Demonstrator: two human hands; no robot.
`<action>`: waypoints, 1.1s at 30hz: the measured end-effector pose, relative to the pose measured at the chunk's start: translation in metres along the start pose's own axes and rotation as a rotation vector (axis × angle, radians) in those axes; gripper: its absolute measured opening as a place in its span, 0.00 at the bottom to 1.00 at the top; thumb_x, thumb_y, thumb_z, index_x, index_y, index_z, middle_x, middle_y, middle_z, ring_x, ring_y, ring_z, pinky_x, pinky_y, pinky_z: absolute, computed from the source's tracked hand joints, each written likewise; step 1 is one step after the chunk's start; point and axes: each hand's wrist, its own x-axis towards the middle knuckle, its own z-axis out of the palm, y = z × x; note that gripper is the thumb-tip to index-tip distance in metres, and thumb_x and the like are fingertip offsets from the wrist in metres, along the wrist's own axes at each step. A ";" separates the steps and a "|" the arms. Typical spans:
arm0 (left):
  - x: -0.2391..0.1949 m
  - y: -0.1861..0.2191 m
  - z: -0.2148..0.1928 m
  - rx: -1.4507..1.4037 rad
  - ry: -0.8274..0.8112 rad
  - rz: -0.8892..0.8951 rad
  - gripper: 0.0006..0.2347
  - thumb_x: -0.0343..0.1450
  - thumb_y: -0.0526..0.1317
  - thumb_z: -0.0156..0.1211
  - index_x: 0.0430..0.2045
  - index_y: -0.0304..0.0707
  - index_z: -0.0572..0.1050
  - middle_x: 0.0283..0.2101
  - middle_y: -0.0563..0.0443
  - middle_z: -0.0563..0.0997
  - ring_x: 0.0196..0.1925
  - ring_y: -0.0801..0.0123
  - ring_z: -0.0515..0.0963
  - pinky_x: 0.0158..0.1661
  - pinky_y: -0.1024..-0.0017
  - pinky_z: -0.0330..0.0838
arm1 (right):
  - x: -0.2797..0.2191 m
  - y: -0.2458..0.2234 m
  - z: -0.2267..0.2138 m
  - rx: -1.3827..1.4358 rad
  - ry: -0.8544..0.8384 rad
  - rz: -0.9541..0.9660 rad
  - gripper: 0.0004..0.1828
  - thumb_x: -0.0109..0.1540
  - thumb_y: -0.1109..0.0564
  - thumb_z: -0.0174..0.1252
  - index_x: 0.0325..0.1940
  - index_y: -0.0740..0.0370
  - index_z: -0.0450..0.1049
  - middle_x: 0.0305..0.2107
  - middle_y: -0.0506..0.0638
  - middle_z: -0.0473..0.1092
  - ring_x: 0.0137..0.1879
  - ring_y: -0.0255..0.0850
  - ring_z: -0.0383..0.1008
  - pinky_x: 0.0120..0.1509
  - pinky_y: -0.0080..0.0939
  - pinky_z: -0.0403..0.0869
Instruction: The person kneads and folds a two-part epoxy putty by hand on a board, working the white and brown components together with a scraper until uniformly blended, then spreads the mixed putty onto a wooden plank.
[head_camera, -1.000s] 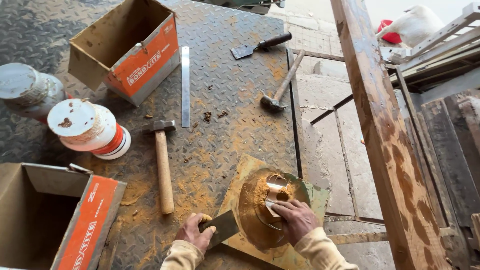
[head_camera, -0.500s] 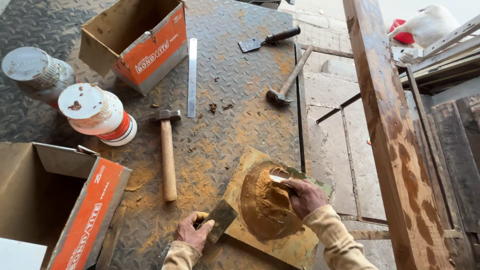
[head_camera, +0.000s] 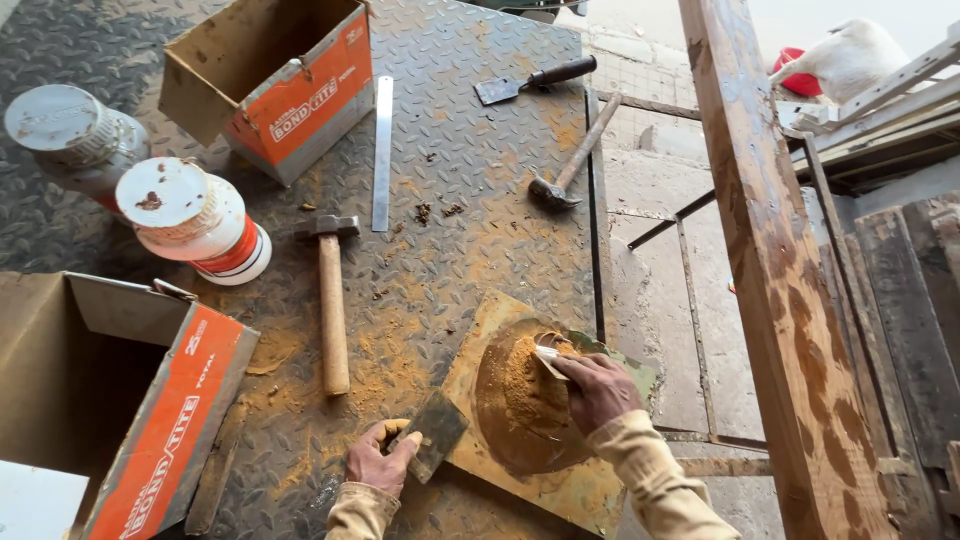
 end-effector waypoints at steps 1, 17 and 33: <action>-0.002 0.001 0.000 0.002 -0.006 0.002 0.12 0.63 0.41 0.69 0.39 0.42 0.82 0.41 0.47 0.88 0.42 0.60 0.86 0.49 0.61 0.82 | -0.006 -0.003 0.007 -0.002 0.001 0.006 0.18 0.63 0.60 0.54 0.55 0.49 0.78 0.49 0.46 0.79 0.51 0.42 0.76 0.57 0.43 0.74; -0.011 0.023 -0.023 -0.173 0.129 0.176 0.12 0.65 0.43 0.71 0.33 0.32 0.82 0.26 0.46 0.84 0.26 0.67 0.79 0.31 0.70 0.74 | -0.012 -0.025 -0.003 -0.046 -0.114 -0.001 0.18 0.63 0.54 0.57 0.57 0.45 0.77 0.50 0.43 0.78 0.51 0.40 0.75 0.63 0.43 0.64; -0.021 0.026 -0.030 -0.237 0.183 0.194 0.12 0.66 0.43 0.68 0.33 0.32 0.82 0.28 0.49 0.85 0.28 0.68 0.81 0.33 0.71 0.76 | -0.013 -0.027 -0.020 0.104 -0.218 0.347 0.19 0.67 0.57 0.52 0.58 0.38 0.78 0.41 0.45 0.81 0.41 0.39 0.79 0.50 0.39 0.77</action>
